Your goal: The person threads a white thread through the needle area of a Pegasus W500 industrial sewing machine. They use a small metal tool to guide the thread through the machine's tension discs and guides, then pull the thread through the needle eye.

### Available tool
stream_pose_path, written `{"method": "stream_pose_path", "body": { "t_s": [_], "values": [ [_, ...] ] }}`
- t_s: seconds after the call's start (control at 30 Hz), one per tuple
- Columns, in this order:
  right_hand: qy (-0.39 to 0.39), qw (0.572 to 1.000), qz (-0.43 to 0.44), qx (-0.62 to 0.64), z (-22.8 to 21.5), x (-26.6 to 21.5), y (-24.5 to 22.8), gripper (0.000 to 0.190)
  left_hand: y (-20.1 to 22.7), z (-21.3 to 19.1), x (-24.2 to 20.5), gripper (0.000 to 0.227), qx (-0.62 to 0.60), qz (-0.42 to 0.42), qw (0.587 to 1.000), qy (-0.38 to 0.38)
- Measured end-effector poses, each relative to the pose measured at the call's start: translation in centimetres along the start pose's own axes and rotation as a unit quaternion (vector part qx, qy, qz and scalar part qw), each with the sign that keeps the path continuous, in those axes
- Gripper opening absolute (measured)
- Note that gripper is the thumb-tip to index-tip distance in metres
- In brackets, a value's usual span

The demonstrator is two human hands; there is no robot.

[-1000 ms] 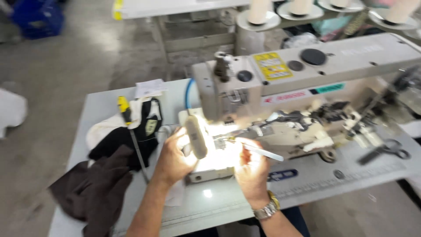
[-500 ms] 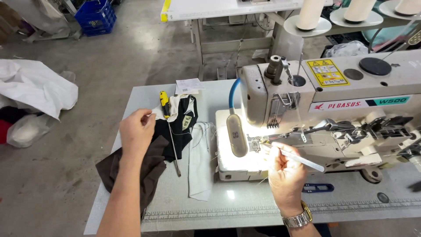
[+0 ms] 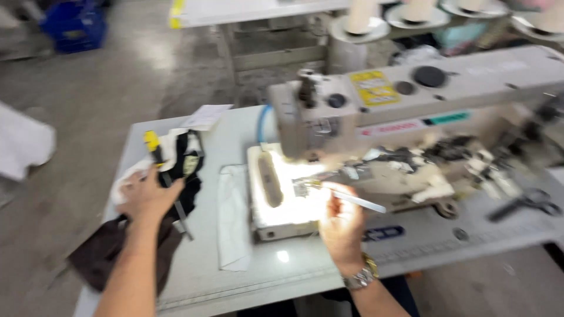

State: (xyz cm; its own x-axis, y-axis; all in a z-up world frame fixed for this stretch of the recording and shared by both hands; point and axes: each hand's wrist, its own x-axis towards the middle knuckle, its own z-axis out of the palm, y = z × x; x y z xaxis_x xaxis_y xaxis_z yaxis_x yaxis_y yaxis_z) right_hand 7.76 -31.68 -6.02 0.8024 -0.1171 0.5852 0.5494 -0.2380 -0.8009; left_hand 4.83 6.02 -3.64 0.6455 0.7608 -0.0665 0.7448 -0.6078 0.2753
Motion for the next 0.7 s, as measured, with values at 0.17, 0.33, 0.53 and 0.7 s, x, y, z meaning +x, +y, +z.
{"method": "stream_pose_path", "body": {
  "t_s": [0.17,0.33,0.53,0.7],
  "values": [
    [-0.019,0.999,-0.003,0.049,-0.7,0.6,-1.5,0.019,2.3,-0.7,-4.0,0.08,-0.116,0.205,0.951,0.203],
    [-0.017,0.996,0.065,0.059,-0.6,0.9,-3.0,0.015,9.2,-3.4,-12.1,0.017,-0.393,0.385,0.833,0.064],
    [-0.027,0.996,0.065,0.058,-0.8,0.9,-3.5,0.016,13.7,-0.3,-14.0,0.034,-0.402,0.392,0.822,-0.096],
    [-0.024,0.999,0.035,0.024,-1.0,1.1,-3.7,0.014,15.0,2.8,-15.4,0.017,-0.445,0.391,0.802,-0.074]
  ]
}}
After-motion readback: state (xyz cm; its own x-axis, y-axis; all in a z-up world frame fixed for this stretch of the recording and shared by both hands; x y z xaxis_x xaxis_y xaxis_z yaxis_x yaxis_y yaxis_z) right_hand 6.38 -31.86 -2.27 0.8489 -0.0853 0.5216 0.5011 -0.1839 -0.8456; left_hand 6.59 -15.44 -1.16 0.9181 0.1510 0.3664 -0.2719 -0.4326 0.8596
